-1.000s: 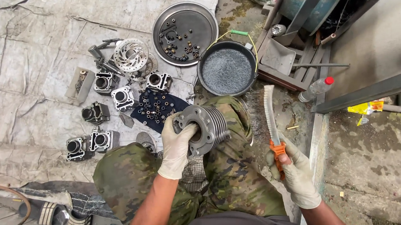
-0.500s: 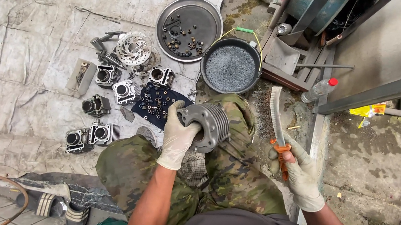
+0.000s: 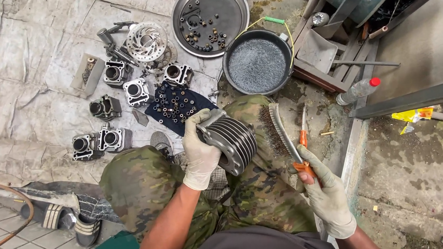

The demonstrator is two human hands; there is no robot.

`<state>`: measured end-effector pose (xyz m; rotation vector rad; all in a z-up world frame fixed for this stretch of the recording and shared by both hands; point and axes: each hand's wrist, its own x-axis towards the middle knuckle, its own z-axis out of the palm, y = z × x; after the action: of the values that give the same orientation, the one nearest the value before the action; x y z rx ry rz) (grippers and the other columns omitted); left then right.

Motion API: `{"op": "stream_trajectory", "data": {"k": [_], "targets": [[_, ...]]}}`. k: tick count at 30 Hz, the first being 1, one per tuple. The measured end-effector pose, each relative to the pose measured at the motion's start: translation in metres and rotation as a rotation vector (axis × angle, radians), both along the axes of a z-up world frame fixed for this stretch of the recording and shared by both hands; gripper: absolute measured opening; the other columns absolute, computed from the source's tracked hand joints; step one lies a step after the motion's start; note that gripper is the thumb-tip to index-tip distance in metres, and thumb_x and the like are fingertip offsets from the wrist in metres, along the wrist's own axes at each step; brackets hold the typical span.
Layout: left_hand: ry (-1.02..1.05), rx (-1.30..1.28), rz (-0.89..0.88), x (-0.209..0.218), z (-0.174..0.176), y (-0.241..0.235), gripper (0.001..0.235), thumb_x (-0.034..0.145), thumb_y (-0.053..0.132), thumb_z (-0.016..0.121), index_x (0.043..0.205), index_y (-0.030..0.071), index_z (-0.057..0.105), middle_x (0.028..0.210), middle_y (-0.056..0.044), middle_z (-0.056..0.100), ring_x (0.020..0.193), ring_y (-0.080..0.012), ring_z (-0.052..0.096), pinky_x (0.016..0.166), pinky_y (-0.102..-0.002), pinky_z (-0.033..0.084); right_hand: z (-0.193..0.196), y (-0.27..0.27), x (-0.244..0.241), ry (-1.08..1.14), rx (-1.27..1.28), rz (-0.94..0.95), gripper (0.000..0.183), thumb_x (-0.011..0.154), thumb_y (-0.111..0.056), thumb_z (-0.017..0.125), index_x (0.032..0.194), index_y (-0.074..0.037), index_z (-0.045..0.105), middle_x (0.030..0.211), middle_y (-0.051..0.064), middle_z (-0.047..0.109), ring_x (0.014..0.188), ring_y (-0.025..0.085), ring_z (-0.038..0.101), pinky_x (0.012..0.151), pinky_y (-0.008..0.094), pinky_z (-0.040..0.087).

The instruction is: The person sits on the ground and scrubs a metal engine cylinder head with a wire brush. They rotate the part to clean the exterior fins and the interior bore, then switch to a smaller brush to clean the inside of the cylinder.

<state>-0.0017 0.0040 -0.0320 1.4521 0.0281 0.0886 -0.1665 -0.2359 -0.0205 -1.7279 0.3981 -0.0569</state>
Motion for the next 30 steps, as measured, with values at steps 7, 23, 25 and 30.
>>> {"op": "stream_trajectory", "data": {"k": [7, 23, 25, 30], "targets": [[-0.19, 0.17, -0.011, -0.005, 0.012, -0.007, 0.052, 0.074, -0.006, 0.078, 0.121, 0.001, 0.056, 0.125, -0.015, 0.067, 0.121, -0.0282, 0.069, 0.111, -0.038, 0.054, -0.014, -0.001, -0.019, -0.079, -0.058, 0.073, 0.053, 0.093, -0.012, 0.066, 0.145, -0.004, 0.056, 0.149, 0.01, 0.06, 0.121, 0.017, 0.069, 0.11, 0.029, 0.051], [-0.301, 0.49, 0.032, -0.005, 0.018, -0.006, 0.056, 0.084, 0.005, 0.073, 0.136, -0.001, 0.055, 0.136, -0.018, 0.063, 0.127, -0.0326, 0.065, 0.113, -0.04, 0.052, -0.001, 0.003, -0.01, -0.08, -0.525, 0.236, 0.059, 0.096, -0.018, 0.061, 0.152, -0.017, 0.043, 0.121, 0.003, 0.074, 0.077, 0.012, 0.077, 0.059, 0.026, 0.071], [-0.314, 0.478, 0.03, -0.009, 0.018, -0.011, 0.056, 0.084, 0.006, 0.074, 0.137, -0.001, 0.054, 0.136, -0.018, 0.063, 0.127, -0.0327, 0.065, 0.114, -0.04, 0.052, 0.021, 0.016, 0.021, -0.161, -0.507, 0.184, 0.054, 0.097, -0.018, 0.063, 0.149, -0.013, 0.049, 0.125, 0.006, 0.073, 0.096, 0.015, 0.075, 0.082, 0.028, 0.064], [-0.261, 0.427, 0.039, -0.004, 0.01, -0.007, 0.068, 0.082, 0.008, 0.08, 0.143, 0.001, 0.051, 0.136, -0.016, 0.065, 0.124, -0.0282, 0.069, 0.11, -0.037, 0.054, 0.034, 0.014, 0.005, -0.033, -0.545, 0.201, 0.056, 0.096, -0.025, 0.06, 0.151, -0.019, 0.048, 0.131, 0.005, 0.072, 0.092, 0.019, 0.08, 0.082, 0.036, 0.068]]}}
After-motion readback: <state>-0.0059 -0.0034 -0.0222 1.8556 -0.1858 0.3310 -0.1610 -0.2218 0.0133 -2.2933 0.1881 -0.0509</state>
